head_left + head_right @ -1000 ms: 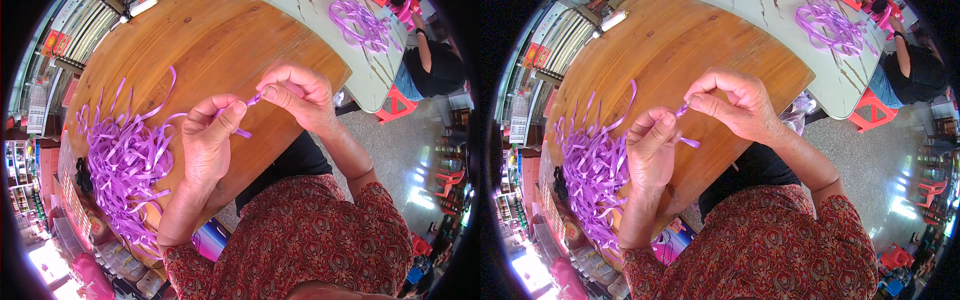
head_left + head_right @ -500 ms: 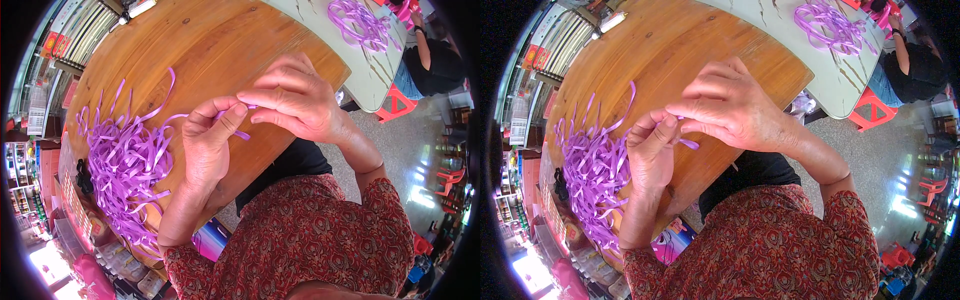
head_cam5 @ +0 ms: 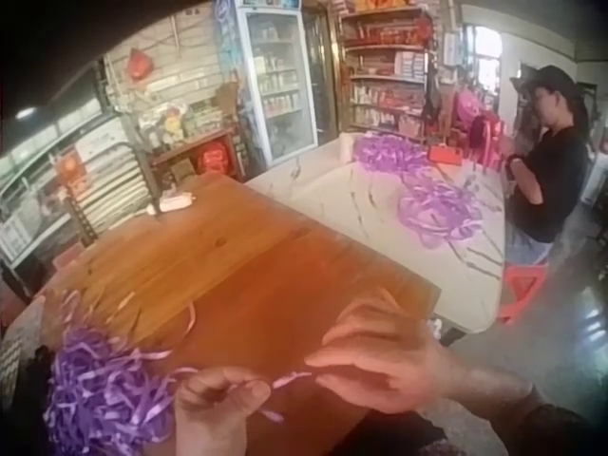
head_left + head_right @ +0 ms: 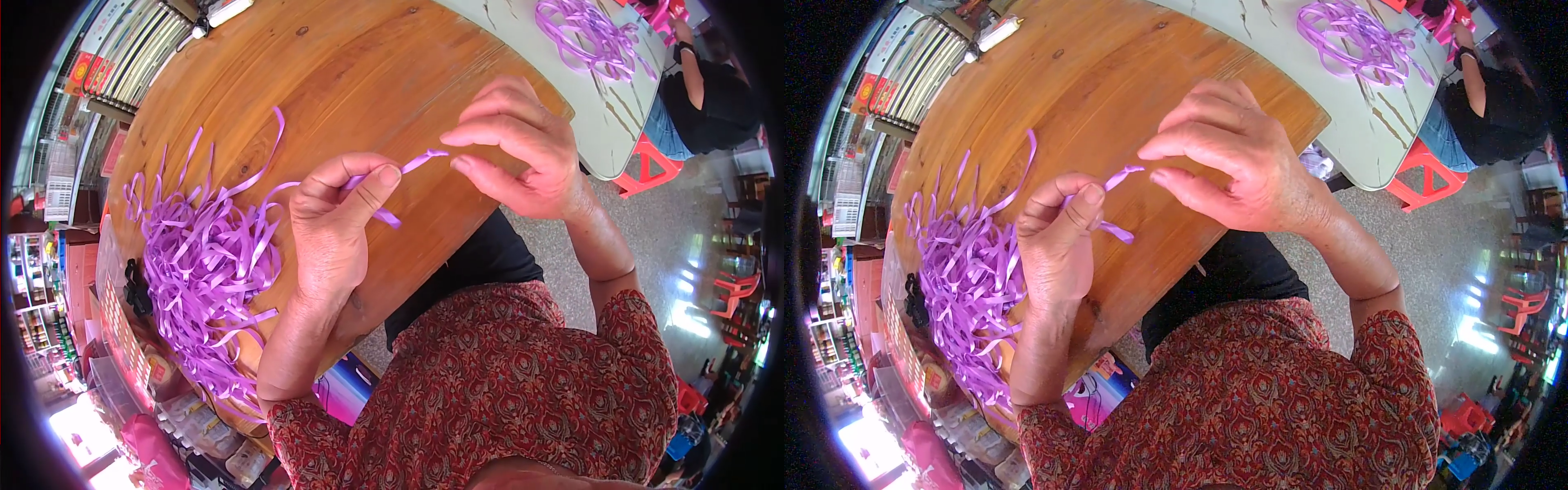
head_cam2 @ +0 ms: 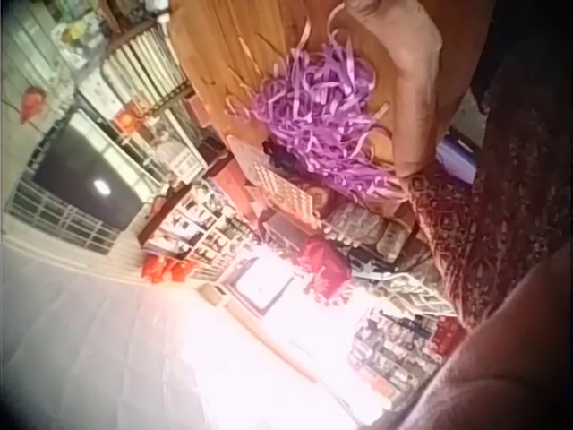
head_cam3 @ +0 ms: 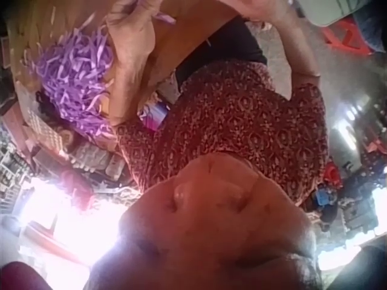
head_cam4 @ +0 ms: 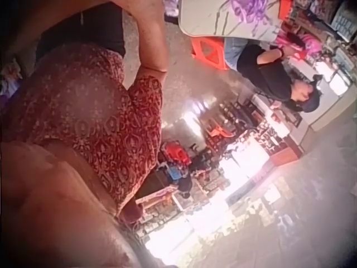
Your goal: The person rolls purple ribbons into small coils by hand and threads a long ribbon through the center of each coil to create a chain. They repeat this process, adding more ribbon coils one at a time to the growing strand.
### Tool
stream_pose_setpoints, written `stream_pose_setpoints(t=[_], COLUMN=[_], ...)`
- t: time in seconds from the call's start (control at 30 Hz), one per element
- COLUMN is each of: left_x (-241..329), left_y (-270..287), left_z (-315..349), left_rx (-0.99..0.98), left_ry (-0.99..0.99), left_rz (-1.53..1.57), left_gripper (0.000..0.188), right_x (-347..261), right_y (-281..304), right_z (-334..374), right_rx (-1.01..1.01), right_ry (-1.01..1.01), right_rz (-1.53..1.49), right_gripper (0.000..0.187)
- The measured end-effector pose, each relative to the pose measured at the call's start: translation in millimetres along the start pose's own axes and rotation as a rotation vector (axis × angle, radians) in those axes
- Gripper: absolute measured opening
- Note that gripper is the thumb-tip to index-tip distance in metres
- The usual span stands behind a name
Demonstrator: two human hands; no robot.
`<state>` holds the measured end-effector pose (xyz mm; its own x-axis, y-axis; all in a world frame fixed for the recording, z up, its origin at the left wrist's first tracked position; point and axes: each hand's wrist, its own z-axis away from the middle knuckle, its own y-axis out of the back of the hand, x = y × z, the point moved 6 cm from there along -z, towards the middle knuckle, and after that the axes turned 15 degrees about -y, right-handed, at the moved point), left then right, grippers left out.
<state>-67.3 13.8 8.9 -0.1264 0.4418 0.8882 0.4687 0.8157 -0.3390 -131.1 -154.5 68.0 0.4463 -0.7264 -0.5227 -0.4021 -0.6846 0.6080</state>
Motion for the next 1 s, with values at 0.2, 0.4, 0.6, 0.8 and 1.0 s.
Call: stream_pose_setpoints(t=[0.2, 0.4, 0.6, 0.8, 1.0], left_x=[-6.7, -6.6, 8.4, 10.4, 5.6], left_y=[0.3, -1.8, -1.2, 0.6, 11.6], left_z=[2.9, 3.2, -4.0, -6.6, -9.7], left_rx=[0.012, 0.011, 0.003, -0.002, 0.093], left_ry=[0.026, 0.036, -0.063, -0.096, -0.003], left_rz=[0.061, 0.065, -0.145, -0.208, 0.152], left_gripper=[0.011, 0.011, 0.01, 0.009, 0.008], right_x=[-2.6, -8.4, -6.8, -2.0, 16.7], right_y=[3.1, -13.9, -13.3, -12.4, -21.1], right_z=[-0.2, -1.7, 1.8, 1.9, 1.9], right_rx=[0.004, -0.011, 0.03, 0.012, -0.018], right_ry=[-0.038, 0.037, 0.066, 0.036, -0.188], right_rz=[-0.032, 0.067, 0.057, 0.031, -0.194], right_gripper=[0.042, 0.036, 0.021, 0.019, 0.027])
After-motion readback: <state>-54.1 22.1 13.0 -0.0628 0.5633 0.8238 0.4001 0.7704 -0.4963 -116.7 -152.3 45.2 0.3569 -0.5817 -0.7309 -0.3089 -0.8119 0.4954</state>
